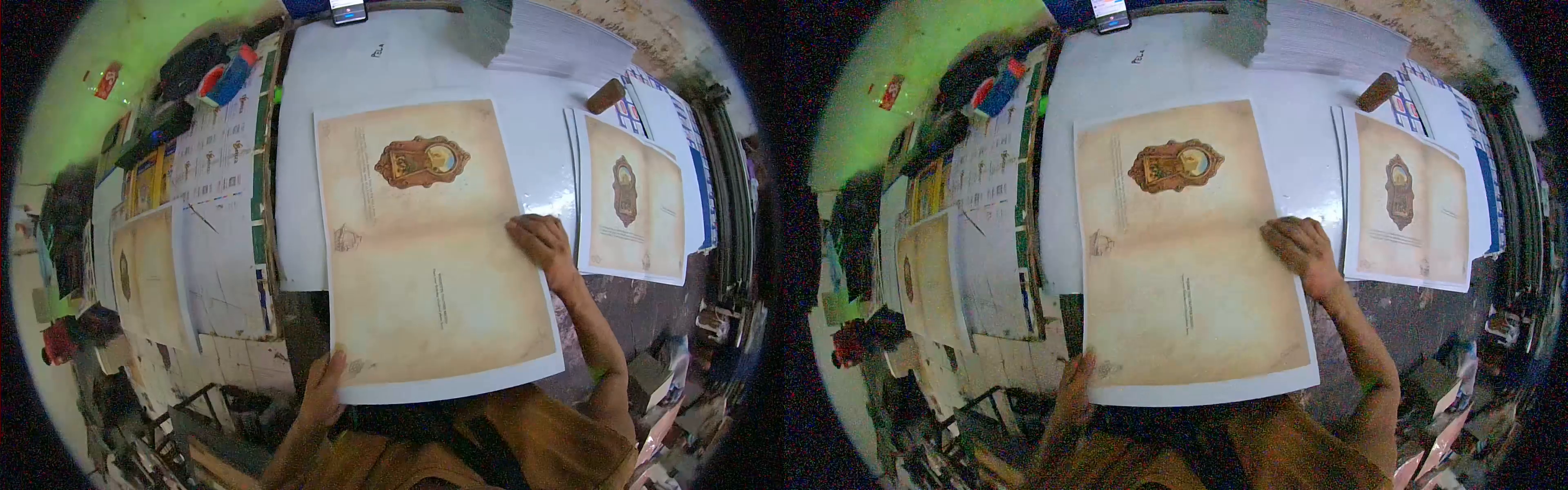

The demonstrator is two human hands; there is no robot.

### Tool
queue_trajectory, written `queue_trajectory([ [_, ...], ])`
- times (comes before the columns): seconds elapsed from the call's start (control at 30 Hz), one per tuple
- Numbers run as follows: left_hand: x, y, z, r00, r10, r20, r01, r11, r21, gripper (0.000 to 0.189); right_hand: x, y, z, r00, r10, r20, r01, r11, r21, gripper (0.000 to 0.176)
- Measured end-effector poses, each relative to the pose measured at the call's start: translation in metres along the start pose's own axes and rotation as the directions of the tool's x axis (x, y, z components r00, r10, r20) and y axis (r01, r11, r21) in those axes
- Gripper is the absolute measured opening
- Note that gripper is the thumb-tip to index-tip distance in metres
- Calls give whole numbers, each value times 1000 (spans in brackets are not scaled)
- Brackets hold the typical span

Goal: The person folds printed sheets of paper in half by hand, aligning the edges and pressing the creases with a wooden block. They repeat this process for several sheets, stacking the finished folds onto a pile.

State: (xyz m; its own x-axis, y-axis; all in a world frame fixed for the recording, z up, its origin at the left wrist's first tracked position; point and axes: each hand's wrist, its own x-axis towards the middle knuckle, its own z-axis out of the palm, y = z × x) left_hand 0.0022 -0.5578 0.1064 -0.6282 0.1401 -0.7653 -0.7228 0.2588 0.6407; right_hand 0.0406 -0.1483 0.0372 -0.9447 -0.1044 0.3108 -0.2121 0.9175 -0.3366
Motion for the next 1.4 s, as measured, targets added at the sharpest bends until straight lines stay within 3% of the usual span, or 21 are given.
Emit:
queue_trajectory([
  [0.1,0,8,5,995,80,54,-88,979,183,35,1,2,3,998,48,-35,-48,999,-8,41],
  [0.2,5,14,1,995,-58,85,29,952,303,41,2,0,5,995,95,-19,-95,995,9,44],
  [0.27,9,16,-3,972,-209,107,179,955,235,44,2,2,6,993,115,-19,-115,993,21,44],
  [0.33,56,-60,-49,1000,0,21,-11,856,516,48,4,1,4,996,76,-44,-75,997,32,41],
  [0.4,63,-44,-74,993,97,61,-112,690,715,46,4,2,4,996,68,-51,-64,995,72,40],
  [0.43,54,14,-67,990,78,119,-142,613,778,44,5,2,5,996,74,-42,-70,994,85,39],
  [0.47,46,46,-52,952,281,119,-255,520,815,43,5,4,4,996,78,-32,-74,993,96,38],
  [0.5,44,64,-39,872,472,129,-345,406,846,47,5,4,4,997,78,-22,-75,991,106,38],
  [0.57,75,68,-43,527,695,490,-481,-232,846,62,4,3,6,998,51,-37,-48,995,84,37],
  [0.67,112,79,-26,466,664,585,-624,-223,749,66,4,4,8,996,89,-21,-87,990,108,36],
  [0.77,139,80,-14,370,670,643,-657,-301,691,67,2,7,6,996,87,-29,-85,994,73,35],
  [0.87,159,75,-15,353,652,671,-687,-306,659,60,4,8,6,997,68,-38,-67,997,37,38],
  [1.03,163,72,-10,333,701,631,-643,-320,696,36,9,15,8,999,33,-29,-31,997,67,42],
  [1.17,159,74,-5,297,705,644,-566,-413,714,33,8,23,10,999,35,-12,-34,997,73,44],
  [1.23,167,72,-9,268,715,646,-605,-397,691,32,8,27,13,998,55,17,-56,997,53,48],
  [1.37,162,83,-12,216,736,642,-748,-298,593,31,18,20,-1,987,158,27,-160,955,250,58],
  [1.4,161,86,-14,252,732,633,-769,-245,590,31,20,17,0,978,206,28,-207,947,248,60],
])
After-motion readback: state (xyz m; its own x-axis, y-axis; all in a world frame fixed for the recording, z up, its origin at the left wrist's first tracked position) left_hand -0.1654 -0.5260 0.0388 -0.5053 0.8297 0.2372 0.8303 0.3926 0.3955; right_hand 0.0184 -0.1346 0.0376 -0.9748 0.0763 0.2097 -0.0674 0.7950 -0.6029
